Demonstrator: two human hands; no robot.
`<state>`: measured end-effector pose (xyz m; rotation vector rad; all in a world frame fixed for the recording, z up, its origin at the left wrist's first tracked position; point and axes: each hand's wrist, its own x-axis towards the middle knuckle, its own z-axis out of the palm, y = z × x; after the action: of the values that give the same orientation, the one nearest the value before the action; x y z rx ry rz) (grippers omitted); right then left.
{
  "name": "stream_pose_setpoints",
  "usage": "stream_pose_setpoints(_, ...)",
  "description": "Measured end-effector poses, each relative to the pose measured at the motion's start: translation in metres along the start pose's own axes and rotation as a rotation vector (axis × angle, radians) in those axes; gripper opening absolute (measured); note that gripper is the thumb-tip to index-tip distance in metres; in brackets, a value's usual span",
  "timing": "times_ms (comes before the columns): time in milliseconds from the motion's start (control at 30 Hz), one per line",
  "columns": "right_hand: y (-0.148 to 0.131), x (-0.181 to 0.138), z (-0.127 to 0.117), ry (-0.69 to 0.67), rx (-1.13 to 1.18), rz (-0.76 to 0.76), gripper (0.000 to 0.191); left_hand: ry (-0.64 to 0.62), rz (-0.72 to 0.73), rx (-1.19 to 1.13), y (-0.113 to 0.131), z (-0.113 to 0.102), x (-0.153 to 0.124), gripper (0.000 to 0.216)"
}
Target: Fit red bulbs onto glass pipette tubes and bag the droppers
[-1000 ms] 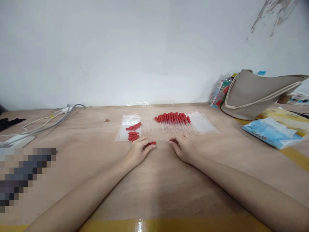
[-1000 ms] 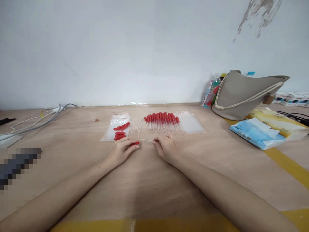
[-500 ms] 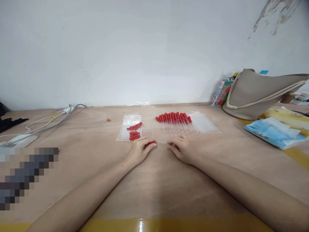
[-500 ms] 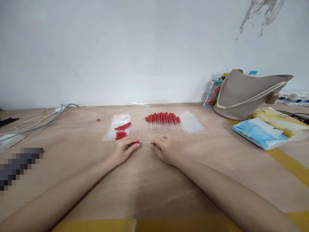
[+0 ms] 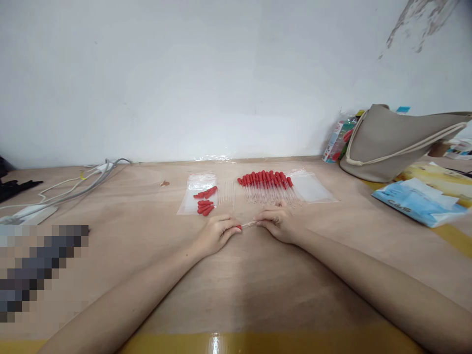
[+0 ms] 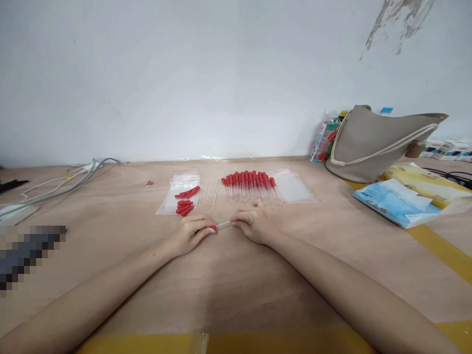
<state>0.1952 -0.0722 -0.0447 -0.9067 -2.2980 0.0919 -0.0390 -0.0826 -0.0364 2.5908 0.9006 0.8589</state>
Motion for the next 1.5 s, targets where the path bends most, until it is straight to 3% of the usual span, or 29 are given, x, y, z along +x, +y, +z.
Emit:
stream_pose_setpoints(367,-0.023,0.001,0.0,0.049,-0.168,-0.033,0.022,0.059,-0.038,0.06,0.002,0.001,0.0,0.019)
stream_pose_setpoints(567,-0.03,0.007,0.002,0.011,-0.236,-0.055,0.025,0.011,-0.005,0.076,0.002,0.001,0.001,0.016)
stream_pose_setpoints(867,-0.033,0.014,0.006,-0.097,-0.242,0.025,0.031,0.02,-0.003,0.075,0.001,0.001,0.001,0.015)
stream_pose_setpoints(1033,-0.035,0.021,-0.01,-0.225,-0.249,-0.032,0.024,0.053,-0.032,0.093,-0.003,-0.002,0.003,0.012)
stream_pose_setpoints(1100,-0.032,0.024,-0.018,-0.213,-0.274,-0.027,0.02,0.121,-0.064,0.124,-0.005,-0.003,0.003,0.022)
stream_pose_setpoints(1200,-0.017,0.029,-0.025,-0.085,-0.28,0.12,0.017,0.186,-0.143,0.154,-0.008,-0.004,0.002,0.038)
stream_pose_setpoints(1300,0.004,0.04,-0.025,0.031,-0.182,0.376,0.018,0.159,-0.179,0.154,-0.01,-0.003,0.001,0.026)
stream_pose_setpoints(1400,0.018,0.057,-0.016,0.042,-0.082,0.585,0.022,0.126,-0.186,0.153,-0.01,-0.002,0.002,0.011)
stream_pose_setpoints(1500,0.019,0.079,0.0,0.033,-0.118,0.686,0.026,0.12,-0.181,0.158,-0.01,-0.002,0.003,0.009)
